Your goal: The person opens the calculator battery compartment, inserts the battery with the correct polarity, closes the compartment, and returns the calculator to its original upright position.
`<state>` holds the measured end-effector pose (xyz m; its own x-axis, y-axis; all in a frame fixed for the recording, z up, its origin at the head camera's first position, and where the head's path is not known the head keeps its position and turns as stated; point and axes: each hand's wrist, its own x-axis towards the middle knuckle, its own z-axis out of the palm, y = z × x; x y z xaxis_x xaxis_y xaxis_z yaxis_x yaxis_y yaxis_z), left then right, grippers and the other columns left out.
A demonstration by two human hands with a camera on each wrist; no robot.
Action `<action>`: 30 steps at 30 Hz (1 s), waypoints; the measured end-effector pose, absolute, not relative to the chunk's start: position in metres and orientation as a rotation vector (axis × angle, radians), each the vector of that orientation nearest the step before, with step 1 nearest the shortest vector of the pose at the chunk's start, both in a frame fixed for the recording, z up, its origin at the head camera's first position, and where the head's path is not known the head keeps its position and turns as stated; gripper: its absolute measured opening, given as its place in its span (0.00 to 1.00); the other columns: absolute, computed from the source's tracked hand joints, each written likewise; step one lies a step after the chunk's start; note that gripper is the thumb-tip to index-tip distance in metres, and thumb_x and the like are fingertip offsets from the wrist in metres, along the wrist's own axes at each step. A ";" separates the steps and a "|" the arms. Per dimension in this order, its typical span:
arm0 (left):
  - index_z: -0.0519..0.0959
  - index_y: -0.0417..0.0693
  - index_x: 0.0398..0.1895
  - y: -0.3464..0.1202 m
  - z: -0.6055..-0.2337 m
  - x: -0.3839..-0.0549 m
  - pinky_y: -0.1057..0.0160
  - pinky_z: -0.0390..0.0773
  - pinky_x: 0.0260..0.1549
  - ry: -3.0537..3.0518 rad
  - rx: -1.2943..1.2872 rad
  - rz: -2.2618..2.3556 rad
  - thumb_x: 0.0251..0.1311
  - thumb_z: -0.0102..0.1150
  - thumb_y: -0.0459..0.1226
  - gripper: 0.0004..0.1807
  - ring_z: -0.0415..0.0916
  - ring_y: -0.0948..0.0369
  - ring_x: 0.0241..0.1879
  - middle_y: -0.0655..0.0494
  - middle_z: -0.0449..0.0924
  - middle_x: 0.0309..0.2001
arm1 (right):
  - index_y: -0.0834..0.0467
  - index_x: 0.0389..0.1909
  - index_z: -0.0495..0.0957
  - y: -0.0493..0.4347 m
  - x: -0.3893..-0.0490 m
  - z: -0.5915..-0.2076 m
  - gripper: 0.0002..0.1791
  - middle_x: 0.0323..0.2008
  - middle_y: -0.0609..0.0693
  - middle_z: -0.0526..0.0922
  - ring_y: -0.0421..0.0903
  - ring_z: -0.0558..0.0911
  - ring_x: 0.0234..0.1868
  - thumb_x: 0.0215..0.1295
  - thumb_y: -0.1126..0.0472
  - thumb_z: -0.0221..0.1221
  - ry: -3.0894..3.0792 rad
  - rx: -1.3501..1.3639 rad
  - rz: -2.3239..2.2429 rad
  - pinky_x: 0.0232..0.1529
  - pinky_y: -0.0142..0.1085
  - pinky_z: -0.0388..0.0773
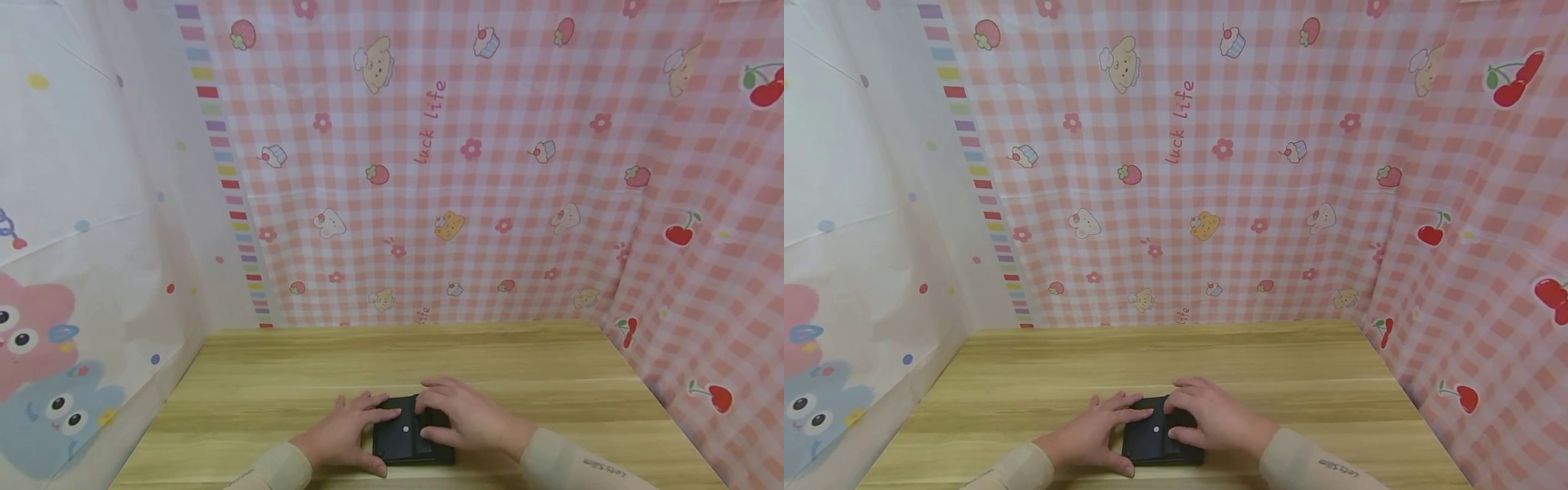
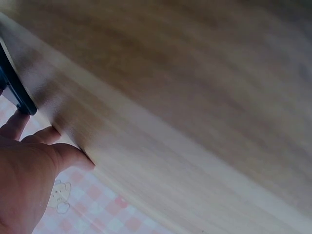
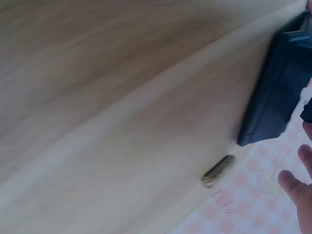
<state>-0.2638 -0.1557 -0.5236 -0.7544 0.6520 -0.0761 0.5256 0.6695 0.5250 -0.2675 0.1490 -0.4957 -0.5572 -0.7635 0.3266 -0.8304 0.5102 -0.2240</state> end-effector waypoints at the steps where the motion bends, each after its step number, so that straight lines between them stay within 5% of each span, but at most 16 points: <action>1: 0.69 0.73 0.80 -0.155 -0.523 -0.264 0.13 0.45 0.70 2.628 0.948 0.708 0.50 0.79 0.63 0.51 0.52 0.33 0.84 0.51 0.59 0.85 | 0.46 0.53 0.82 0.147 -0.267 -0.494 0.15 0.57 0.40 0.88 0.57 0.81 0.72 0.70 0.49 0.71 -2.566 1.367 0.561 0.68 0.57 0.80; 30: 0.70 0.71 0.80 -0.155 -0.524 -0.265 0.12 0.45 0.69 2.637 0.964 0.716 0.50 0.80 0.63 0.51 0.53 0.33 0.83 0.49 0.60 0.84 | 0.50 0.53 0.82 0.154 -0.269 -0.457 0.14 0.54 0.43 0.86 0.63 0.80 0.71 0.71 0.56 0.71 -2.465 1.283 0.763 0.64 0.60 0.82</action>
<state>-0.2645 -0.1550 -0.5239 -0.7522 0.6563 -0.0583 0.5366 0.6616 0.5238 -0.2692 0.1539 -0.4572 -0.5765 -0.6809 0.4517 -0.8170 0.4724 -0.3307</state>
